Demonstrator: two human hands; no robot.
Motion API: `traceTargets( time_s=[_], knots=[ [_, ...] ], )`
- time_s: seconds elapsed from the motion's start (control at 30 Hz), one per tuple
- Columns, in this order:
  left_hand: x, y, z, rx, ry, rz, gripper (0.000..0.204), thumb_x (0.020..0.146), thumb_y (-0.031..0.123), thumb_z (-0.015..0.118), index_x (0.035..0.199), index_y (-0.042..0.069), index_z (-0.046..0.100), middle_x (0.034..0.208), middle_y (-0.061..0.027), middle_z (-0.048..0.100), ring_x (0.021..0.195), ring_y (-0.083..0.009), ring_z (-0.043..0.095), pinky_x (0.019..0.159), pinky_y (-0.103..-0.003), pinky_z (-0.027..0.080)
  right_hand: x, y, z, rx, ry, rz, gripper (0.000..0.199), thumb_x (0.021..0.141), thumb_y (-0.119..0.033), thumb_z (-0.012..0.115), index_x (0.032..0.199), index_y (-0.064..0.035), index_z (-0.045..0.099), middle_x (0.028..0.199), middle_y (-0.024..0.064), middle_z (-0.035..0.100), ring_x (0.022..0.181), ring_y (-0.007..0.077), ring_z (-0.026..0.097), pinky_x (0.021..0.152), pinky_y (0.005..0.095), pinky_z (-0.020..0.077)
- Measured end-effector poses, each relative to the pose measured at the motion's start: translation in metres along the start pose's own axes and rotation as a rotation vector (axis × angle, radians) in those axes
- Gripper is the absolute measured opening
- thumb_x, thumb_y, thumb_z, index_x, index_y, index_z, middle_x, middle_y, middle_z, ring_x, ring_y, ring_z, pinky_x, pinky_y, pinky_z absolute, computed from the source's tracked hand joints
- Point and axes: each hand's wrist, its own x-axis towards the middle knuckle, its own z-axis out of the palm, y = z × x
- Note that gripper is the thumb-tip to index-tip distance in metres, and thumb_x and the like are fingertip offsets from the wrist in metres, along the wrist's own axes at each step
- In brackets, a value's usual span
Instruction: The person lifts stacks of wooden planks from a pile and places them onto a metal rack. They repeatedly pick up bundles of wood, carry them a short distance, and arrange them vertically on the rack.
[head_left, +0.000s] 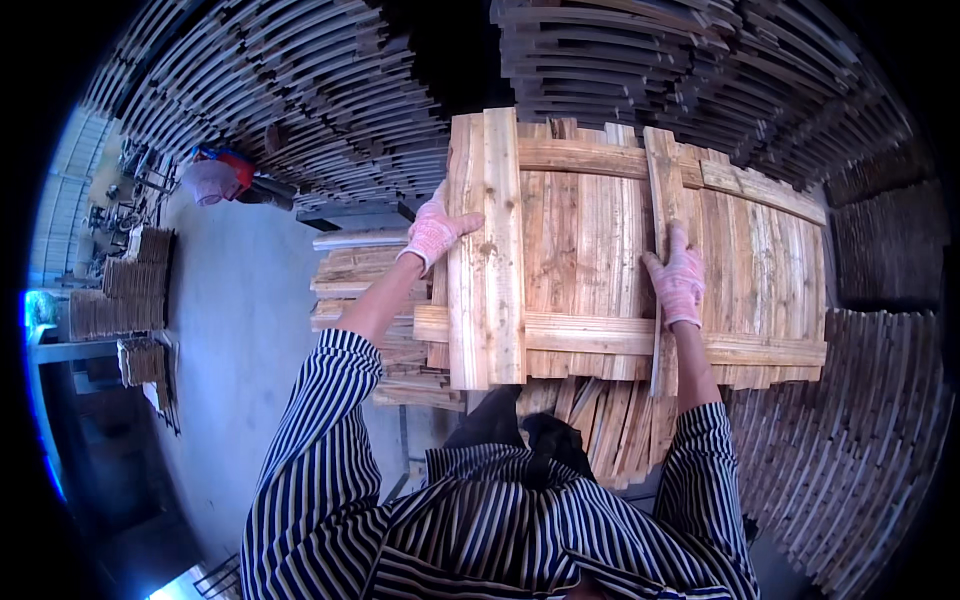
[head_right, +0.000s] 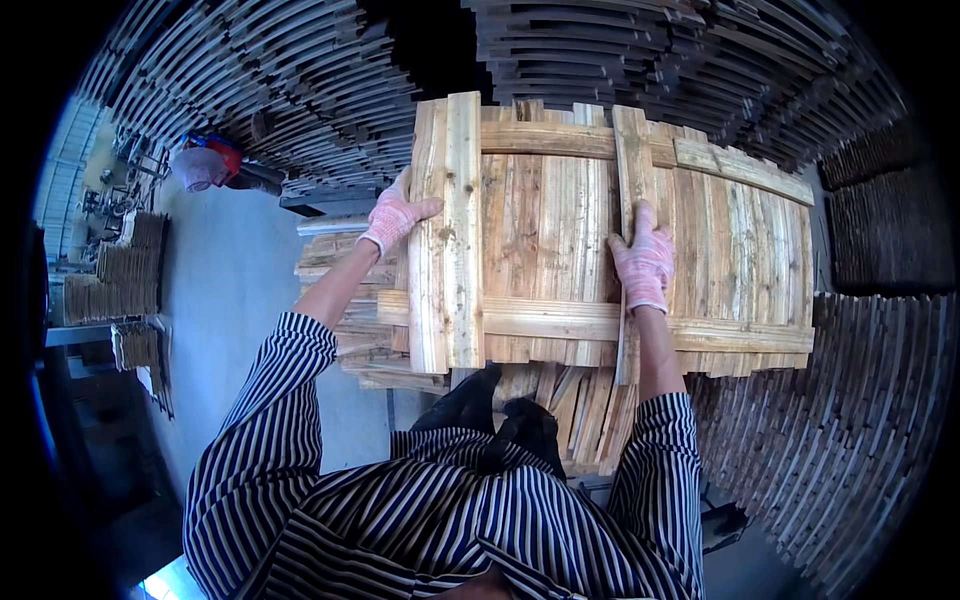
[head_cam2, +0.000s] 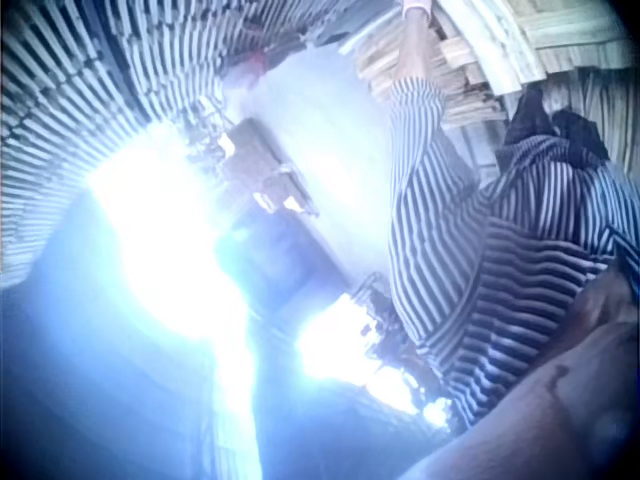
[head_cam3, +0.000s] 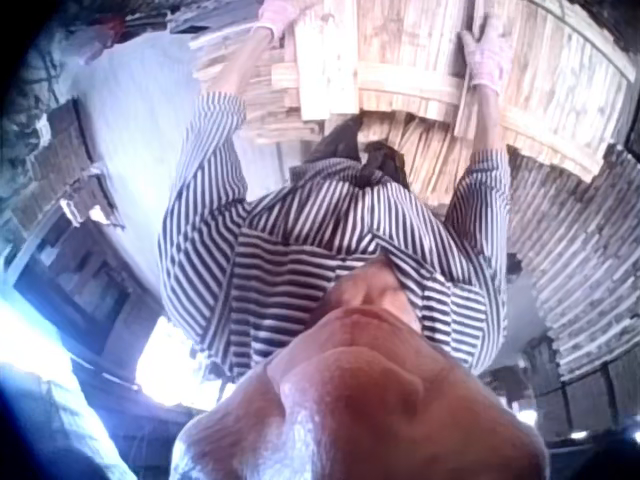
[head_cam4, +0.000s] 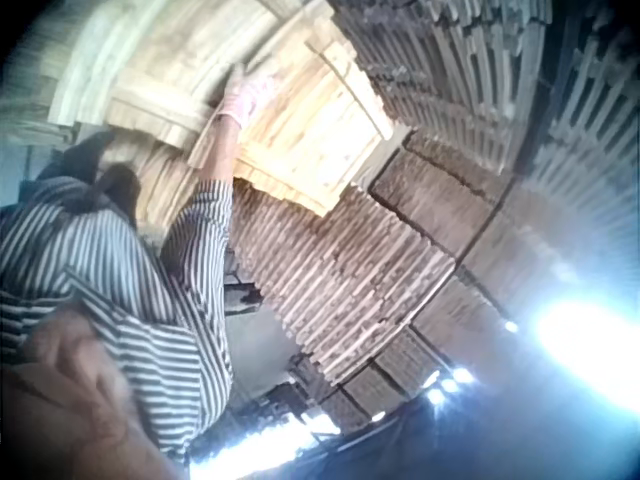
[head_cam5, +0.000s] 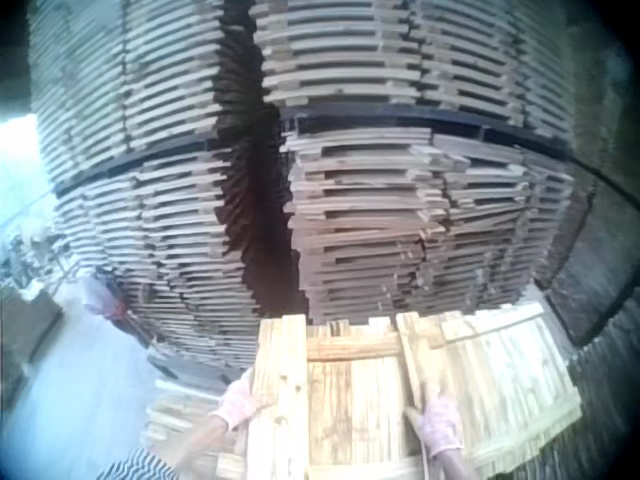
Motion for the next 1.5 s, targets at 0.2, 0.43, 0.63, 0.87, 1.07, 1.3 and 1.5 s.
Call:
traceTargets(
  time_s=[0.2,0.43,0.63,0.87,1.07,1.3,1.5],
  knots=[
    [-0.001,0.001,-0.005,0.034,0.018,-0.015,0.112,0.069,0.03,0.095,0.157,-0.002,0.033,0.135,-0.0211,0.065,0.123,-0.0283,0.064,0.108,-0.034,0.048,-0.018,-0.086,0.04,0.13,0.022,-0.088,0.075,0.085,-0.048,0.075,0.151,-0.0313,0.045,0.109,0.0192,0.059,0.093,0.0318,0.065,0.075,0.0457,0.0562],
    [0.021,-0.025,-0.026,0.317,-0.007,0.036,0.113,0.075,0.051,0.088,0.156,-0.006,0.032,0.139,-0.0251,0.06,0.128,-0.0319,0.06,0.11,-0.036,0.044,-0.078,-0.189,0.08,0.317,-0.115,-0.182,0.065,0.095,-0.045,0.062,0.154,-0.0239,0.042,0.138,0.0309,0.048,0.123,0.0466,0.054,0.098,0.0525,0.049],
    [0.001,0.019,0.031,-0.376,-0.183,-0.367,0.085,0.093,0.058,0.067,0.143,-0.009,0.05,0.13,-0.0179,0.065,0.118,-0.0267,0.062,0.103,-0.038,0.049,-0.059,-0.165,0.086,0.389,-0.017,-0.158,0.055,0.095,-0.035,0.061,0.145,-0.0156,0.051,0.11,0.0254,0.06,0.101,0.0416,0.062,0.082,0.0543,0.0498],
    [0.002,0.013,0.017,0.223,0.047,-0.298,0.09,0.092,0.047,0.075,0.152,-0.009,0.036,0.142,-0.0232,0.056,0.122,-0.0308,0.058,0.105,-0.039,0.047,-0.155,-0.14,0.088,0.57,0.283,-0.339,0.058,0.086,-0.039,0.062,0.138,-0.0155,0.053,0.139,0.0192,0.053,0.131,0.0364,0.05,0.099,0.0546,0.0437],
    [-0.133,0.116,0.093,0.054,-0.074,0.457,0.071,0.1,0.032,0.064,0.158,0.004,0.034,0.151,-0.0235,0.05,0.134,-0.0353,0.053,0.116,-0.045,0.04,-0.311,0.048,0.135,0.779,-0.038,-0.235,0.024,0.095,-0.037,0.058,0.092,-0.0142,0.066,0.102,0.0105,0.064,0.098,0.0296,0.064,0.086,0.0452,0.0542],
    [-0.3,0.015,0.306,-0.004,-1.263,-0.165,0.072,0.098,0.03,0.069,0.152,-0.006,0.038,0.151,-0.0209,0.049,0.139,-0.0265,0.047,0.119,-0.038,0.033,-0.417,0.229,0.333,0.627,-0.326,0.878,0.04,0.09,-0.04,0.062,0.112,-0.0067,0.07,0.118,0.0198,0.069,0.112,0.0374,0.065,0.095,0.0475,0.0519],
    [-0.275,-0.206,0.476,0.472,-1.214,-0.305,0.066,0.097,0.043,0.07,0.142,-0.001,0.051,0.133,-0.0149,0.062,0.12,-0.0215,0.06,0.102,-0.034,0.048,-0.484,0.311,0.461,0.85,-0.38,1.418,0.055,0.091,-0.048,0.056,0.128,-0.0075,0.067,0.133,0.0231,0.064,0.125,0.0383,0.061,0.103,0.0473,0.0478]
  ],
)
